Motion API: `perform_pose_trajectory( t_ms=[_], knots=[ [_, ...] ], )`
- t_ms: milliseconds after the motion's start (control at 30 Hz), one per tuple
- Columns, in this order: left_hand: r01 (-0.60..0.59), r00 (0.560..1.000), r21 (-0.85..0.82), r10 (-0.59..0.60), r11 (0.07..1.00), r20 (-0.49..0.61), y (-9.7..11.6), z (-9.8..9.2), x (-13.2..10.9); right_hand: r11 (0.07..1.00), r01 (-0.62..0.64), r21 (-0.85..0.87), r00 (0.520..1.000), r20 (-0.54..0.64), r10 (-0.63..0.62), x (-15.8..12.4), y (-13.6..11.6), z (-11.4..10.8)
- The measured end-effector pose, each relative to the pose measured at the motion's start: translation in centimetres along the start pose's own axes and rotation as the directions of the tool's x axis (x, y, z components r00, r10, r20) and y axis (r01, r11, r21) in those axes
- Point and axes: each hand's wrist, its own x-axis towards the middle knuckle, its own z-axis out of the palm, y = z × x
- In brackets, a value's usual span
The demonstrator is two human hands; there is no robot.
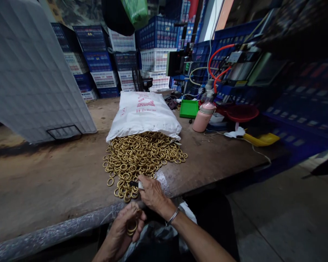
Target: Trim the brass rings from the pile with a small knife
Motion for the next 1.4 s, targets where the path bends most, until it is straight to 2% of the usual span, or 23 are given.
perform_pose_trajectory(
  t_ms=[200,467,633,733,833,933,1033,1133,1233,1300,1400],
  knots=[
    [0.077,0.995,-0.128,-0.085,0.989,-0.057,0.8,0.0,-0.4,0.986,-0.07,-0.153,0.991,0.104,0.087,1.2,-0.6,0.3],
    [0.029,0.995,-0.219,-0.05,0.975,-0.09,0.9,-0.3,0.6,0.974,-0.112,-0.196,0.987,0.091,0.132,1.8,-0.1,0.0],
    [-0.019,0.997,-0.157,0.007,0.987,-0.074,1.4,-0.2,1.2,0.98,-0.135,-0.149,0.986,0.077,0.148,1.9,0.3,0.3],
    [-0.063,0.995,-0.064,0.058,0.996,-0.084,1.8,0.2,1.3,0.989,-0.141,-0.05,0.987,0.065,0.145,1.9,0.6,0.3],
    [-0.128,0.98,0.023,0.13,0.991,-0.147,2.2,0.5,1.5,0.987,-0.134,0.087,0.991,0.022,0.132,1.9,0.9,-0.1],
    [-0.187,0.944,0.158,0.222,0.97,-0.245,2.6,0.7,2.0,0.968,-0.105,0.228,0.992,-0.048,0.119,1.5,1.1,-0.8],
    [-0.191,0.907,0.308,0.288,0.932,-0.306,3.0,0.9,2.7,0.924,-0.089,0.373,0.992,-0.048,0.116,0.8,1.2,-1.3],
    [-0.19,0.908,0.4,0.316,0.897,-0.276,3.2,1.0,3.4,0.845,-0.107,0.523,0.993,0.02,0.114,0.0,1.2,-1.6],
    [-0.228,0.934,0.407,0.316,0.885,-0.164,3.1,0.9,3.9,0.739,-0.152,0.656,0.988,0.094,0.121,-0.4,1.1,-1.7],
    [-0.257,0.937,0.412,0.33,0.874,-0.116,3.0,0.7,4.2,0.667,-0.185,0.721,0.982,0.12,0.143,-0.6,0.8,-1.7],
    [-0.261,0.93,0.435,0.345,0.862,-0.126,2.8,0.5,4.4,0.543,-0.259,0.799,0.964,0.18,0.195,-0.8,0.3,-1.7]
  ],
)
